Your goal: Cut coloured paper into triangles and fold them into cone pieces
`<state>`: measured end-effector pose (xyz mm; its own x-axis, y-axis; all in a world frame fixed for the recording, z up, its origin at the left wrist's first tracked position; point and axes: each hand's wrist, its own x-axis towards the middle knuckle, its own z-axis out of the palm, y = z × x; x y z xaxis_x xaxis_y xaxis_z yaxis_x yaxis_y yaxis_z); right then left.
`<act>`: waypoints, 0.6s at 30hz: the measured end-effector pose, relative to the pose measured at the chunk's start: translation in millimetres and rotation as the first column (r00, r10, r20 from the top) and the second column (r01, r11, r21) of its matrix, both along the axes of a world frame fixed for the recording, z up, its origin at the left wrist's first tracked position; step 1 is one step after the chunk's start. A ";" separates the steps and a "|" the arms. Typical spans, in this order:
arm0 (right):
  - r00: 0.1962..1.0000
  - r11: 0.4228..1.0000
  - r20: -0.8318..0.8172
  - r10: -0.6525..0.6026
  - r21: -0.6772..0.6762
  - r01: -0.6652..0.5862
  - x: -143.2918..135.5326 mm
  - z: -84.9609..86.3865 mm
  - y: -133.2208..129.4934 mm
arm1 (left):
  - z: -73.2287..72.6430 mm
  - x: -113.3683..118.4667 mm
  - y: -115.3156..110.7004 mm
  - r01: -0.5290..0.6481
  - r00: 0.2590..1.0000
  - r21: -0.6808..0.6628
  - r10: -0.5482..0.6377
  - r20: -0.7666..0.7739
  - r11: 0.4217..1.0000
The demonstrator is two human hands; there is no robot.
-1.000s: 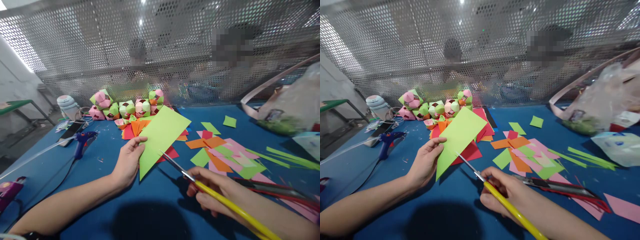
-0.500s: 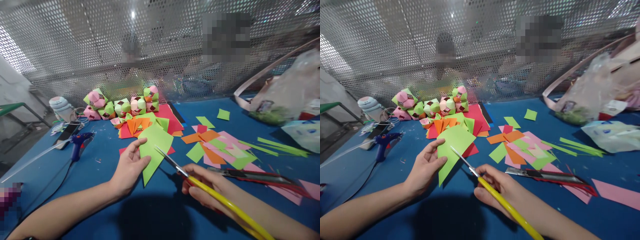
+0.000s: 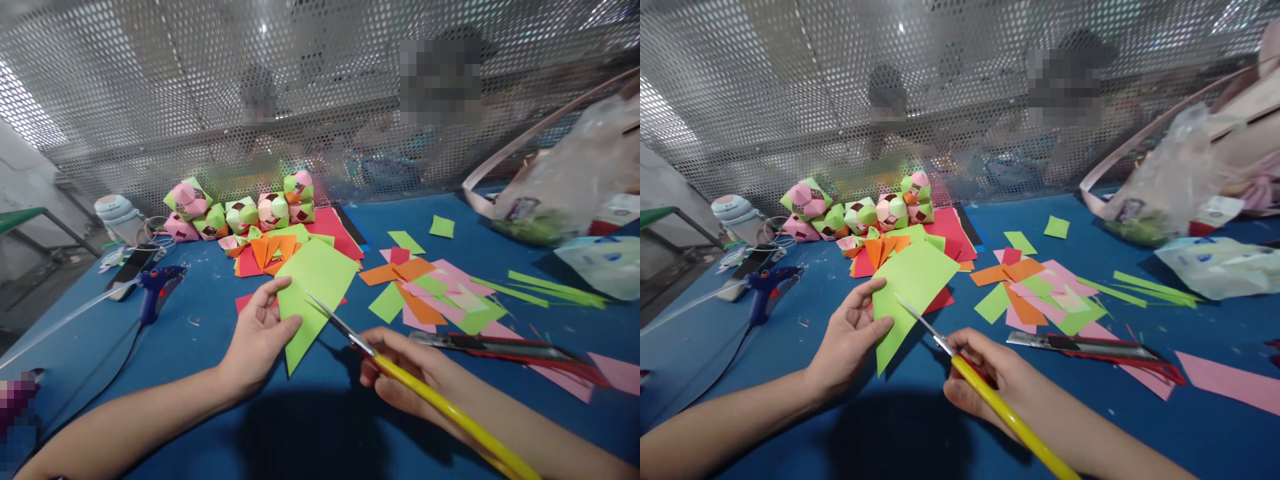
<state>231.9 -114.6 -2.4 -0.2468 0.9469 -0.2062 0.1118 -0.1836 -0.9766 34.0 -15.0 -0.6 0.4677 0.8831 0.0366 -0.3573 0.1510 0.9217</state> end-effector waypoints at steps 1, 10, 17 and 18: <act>0.999 1.000 -0.029 -0.018 -0.023 0.017 -1.0 0.5 -0.2 | 0.0 0.2 -0.1 -0.002 1.000 0.009 0.002 0.002 1.000; 0.990 0.990 -0.112 -0.088 -0.121 0.074 -7.3 6.3 -2.6 | 1.3 0.7 -2.9 0.007 1.000 0.058 -0.007 0.003 0.998; 0.992 0.990 -0.080 -0.096 -0.108 0.087 -5.3 7.2 -3.8 | 1.5 0.8 -4.3 -0.012 1.000 0.083 0.012 -0.007 0.996; 0.993 0.991 -0.073 -0.093 -0.104 0.085 -4.8 7.4 -3.9 | 1.5 0.8 -4.5 -0.014 1.000 0.086 0.015 -0.012 0.996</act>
<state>227.1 -118.5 5.1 -0.1813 0.9412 -0.2850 0.0157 -0.2870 -0.9578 34.8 -19.4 0.9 0.4553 0.8839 0.1071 -0.3475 0.0657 0.9354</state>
